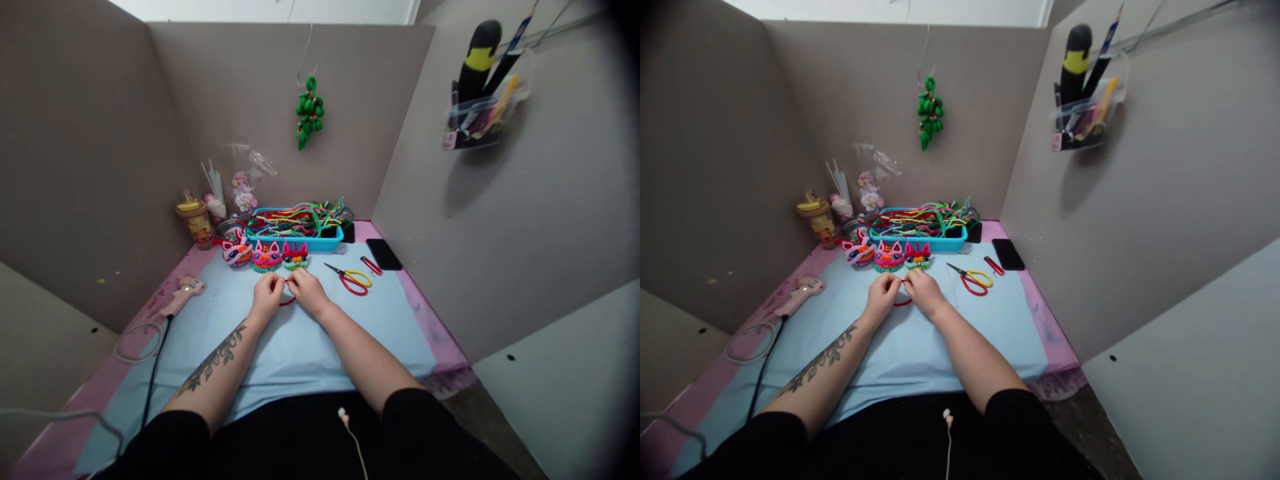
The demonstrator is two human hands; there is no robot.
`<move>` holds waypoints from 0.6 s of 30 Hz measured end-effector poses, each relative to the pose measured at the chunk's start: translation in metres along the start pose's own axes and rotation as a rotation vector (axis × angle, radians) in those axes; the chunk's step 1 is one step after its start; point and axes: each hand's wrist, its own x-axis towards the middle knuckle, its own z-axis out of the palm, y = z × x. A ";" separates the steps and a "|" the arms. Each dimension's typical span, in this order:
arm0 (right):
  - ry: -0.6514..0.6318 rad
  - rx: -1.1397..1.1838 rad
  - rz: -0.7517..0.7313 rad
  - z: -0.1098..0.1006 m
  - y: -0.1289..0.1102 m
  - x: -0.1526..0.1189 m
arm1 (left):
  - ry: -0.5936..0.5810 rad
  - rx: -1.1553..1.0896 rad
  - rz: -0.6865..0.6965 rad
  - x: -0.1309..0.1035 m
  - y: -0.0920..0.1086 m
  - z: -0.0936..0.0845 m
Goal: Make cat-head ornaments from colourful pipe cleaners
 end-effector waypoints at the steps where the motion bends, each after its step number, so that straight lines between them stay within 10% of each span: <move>1: 0.001 -0.041 -0.020 0.000 0.000 0.000 | -0.008 0.005 0.007 0.000 0.000 0.000; 9: 0.068 -0.091 0.038 0.000 -0.003 -0.004 | -0.038 -0.008 0.054 -0.002 0.001 0.001; 18: -0.096 0.605 0.340 -0.003 -0.004 0.002 | -0.024 -0.015 0.115 -0.001 -0.005 -0.002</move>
